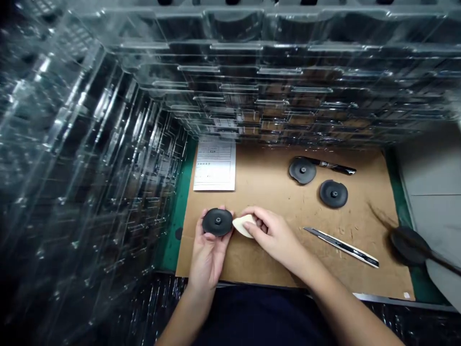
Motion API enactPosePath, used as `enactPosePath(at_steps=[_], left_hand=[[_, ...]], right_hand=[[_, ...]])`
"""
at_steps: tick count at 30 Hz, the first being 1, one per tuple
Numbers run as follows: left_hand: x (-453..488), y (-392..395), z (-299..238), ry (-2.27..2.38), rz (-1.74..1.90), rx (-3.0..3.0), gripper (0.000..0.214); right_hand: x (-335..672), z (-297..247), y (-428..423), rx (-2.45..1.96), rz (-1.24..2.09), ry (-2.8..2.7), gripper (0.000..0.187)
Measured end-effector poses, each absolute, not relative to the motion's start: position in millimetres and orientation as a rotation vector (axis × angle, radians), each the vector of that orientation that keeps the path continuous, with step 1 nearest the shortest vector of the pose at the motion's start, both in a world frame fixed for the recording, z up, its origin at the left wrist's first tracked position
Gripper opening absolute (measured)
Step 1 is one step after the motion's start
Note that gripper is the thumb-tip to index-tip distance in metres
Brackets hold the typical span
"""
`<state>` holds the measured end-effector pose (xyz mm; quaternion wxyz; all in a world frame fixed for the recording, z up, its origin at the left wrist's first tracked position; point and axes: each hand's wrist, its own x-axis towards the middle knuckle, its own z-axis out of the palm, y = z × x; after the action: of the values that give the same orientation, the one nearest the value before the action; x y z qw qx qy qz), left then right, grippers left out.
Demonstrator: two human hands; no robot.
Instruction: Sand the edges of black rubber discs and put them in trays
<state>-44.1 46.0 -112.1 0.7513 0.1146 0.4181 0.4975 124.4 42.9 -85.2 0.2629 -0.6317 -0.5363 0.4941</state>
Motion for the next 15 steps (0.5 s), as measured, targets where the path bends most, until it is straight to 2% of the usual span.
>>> enactPosePath(at_steps=[5,15], left_hand=[[-43,43,-117,0.967,1.088,0.258,0.045],[-44,45,-121,0.923,1.073,0.222,0.045]], right_hand=[[102,-84,55,-1.751,1.149,-1.543,0.021],[95,-82,53,-1.593,1.179,-1.661,0.02]])
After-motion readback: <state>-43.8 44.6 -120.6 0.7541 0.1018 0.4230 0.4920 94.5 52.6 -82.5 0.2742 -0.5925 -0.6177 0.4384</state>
